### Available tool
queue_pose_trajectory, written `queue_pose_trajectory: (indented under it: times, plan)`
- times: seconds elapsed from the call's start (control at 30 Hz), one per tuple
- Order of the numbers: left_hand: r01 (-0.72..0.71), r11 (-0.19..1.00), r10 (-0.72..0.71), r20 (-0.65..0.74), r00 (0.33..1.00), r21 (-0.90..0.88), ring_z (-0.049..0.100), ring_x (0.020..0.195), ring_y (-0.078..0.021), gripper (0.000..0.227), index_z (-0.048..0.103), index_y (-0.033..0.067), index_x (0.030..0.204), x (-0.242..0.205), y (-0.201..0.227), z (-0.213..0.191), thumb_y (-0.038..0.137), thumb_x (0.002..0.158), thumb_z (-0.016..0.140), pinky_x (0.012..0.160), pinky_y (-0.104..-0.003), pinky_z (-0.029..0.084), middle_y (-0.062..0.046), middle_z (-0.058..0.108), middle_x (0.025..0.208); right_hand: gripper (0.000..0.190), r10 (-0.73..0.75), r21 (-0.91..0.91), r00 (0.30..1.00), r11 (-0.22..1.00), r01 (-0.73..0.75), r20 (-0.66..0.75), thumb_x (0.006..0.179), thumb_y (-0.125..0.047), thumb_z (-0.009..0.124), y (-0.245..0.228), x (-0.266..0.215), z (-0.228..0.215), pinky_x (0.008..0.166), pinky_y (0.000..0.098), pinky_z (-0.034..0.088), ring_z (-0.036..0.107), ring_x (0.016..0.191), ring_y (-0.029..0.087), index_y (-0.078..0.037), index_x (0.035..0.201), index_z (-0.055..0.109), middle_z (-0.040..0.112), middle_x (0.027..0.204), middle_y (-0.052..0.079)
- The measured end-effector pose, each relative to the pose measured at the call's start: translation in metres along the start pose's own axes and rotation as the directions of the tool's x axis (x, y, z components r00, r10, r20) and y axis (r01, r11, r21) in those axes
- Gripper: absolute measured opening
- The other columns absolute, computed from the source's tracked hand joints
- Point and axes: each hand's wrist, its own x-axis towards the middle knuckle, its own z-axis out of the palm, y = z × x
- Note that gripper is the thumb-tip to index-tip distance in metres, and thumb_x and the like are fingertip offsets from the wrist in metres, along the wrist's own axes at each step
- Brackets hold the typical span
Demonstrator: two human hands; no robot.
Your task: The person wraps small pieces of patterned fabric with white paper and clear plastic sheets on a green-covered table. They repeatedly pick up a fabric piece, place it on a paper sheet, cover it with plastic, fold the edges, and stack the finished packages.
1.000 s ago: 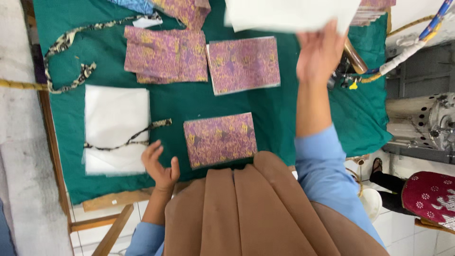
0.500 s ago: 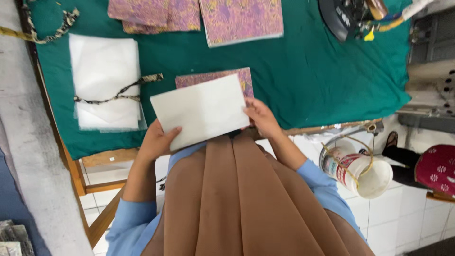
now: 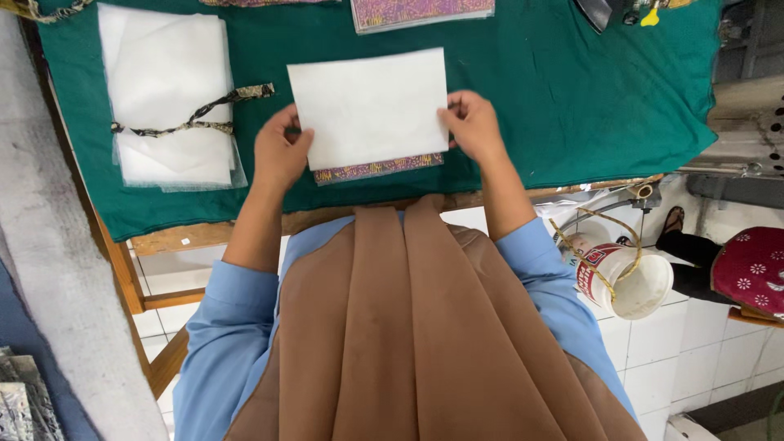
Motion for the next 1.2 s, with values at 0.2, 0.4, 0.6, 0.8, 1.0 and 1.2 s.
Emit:
queue_pose_trajectory:
  times: [0.2,0.4,0.6,0.8,1.0,1.2]
  plan:
    - [0.036,0.998,-0.037,0.019,0.999,0.044,0.065,0.073,-0.0096,0.052,0.061,0.0038,0.138,-0.011,-0.027,0.013,0.003,0.087,0.071,0.067,-0.026,0.055,-0.003,0.068,0.093,0.019,0.1,-0.062,0.995,0.993,-0.1,-0.005,0.094,-0.013,0.074,0.028,-0.005,0.007,0.047,0.028,0.056,0.063,0.064,0.009,0.002,0.105,0.068,0.067,0.078,0.003]
    - [0.026,0.975,-0.027,0.0,1.0,0.219,0.067,0.078,-0.0169,0.056,0.058,0.0012,0.139,-0.01,-0.031,0.016,0.006,0.086,0.073,0.072,-0.032,0.056,-0.007,0.068,0.096,0.022,0.159,-0.135,0.987,0.978,-0.158,-0.004,0.09,-0.015,0.074,0.023,-0.004,0.011,0.048,0.0288,0.059,0.066,0.067,0.01,0.001,0.104,0.07,0.068,0.081,0.004]
    - [-0.001,0.962,-0.002,0.012,1.0,0.273,0.067,0.079,-0.0195,0.056,0.055,0.0006,0.137,-0.009,-0.041,0.018,0.007,0.085,0.073,0.072,-0.035,0.055,-0.008,0.067,0.094,0.022,0.168,-0.265,0.985,0.95,-0.168,-0.023,0.091,-0.017,0.074,0.017,-0.001,0.014,0.049,0.0294,0.061,0.068,0.067,0.012,0.0,0.105,0.07,0.067,0.082,0.004]
    - [0.0,0.953,0.003,-0.01,1.0,0.302,0.065,0.077,-0.02,0.06,0.051,0.0014,0.139,-0.009,-0.042,0.02,0.007,0.084,0.074,0.072,-0.034,0.055,-0.009,0.063,0.095,0.024,0.135,-0.329,0.99,0.934,-0.138,-0.032,0.089,-0.018,0.076,0.011,-0.003,0.016,0.048,0.0281,0.06,0.068,0.065,0.012,-0.001,0.104,0.069,0.069,0.082,0.005]
    - [0.125,0.924,-0.119,-0.039,0.992,0.36,0.066,0.08,-0.0237,0.072,0.042,0.0035,0.146,-0.011,-0.024,0.02,0.008,0.081,0.073,0.076,-0.036,0.056,-0.014,0.056,0.113,0.035,0.03,-0.614,0.999,0.788,-0.042,-0.03,0.083,-0.024,0.081,-0.005,-0.004,0.014,0.063,0.0372,0.055,0.069,0.07,0.022,-0.003,0.106,0.065,0.07,0.078,0.007]
    - [-0.328,0.73,0.372,0.054,0.927,0.599,0.047,0.137,-0.0395,0.073,0.048,0.006,0.152,-0.02,0.007,0.038,0.01,0.085,0.078,0.115,-0.052,0.042,-0.02,0.05,0.146,0.045,-0.611,-0.7,0.788,0.596,0.393,-0.078,0.092,-0.024,0.079,-0.024,-0.014,0.033,0.106,0.0479,0.048,0.062,0.121,0.033,-0.013,0.132,0.062,0.069,0.127,0.012]
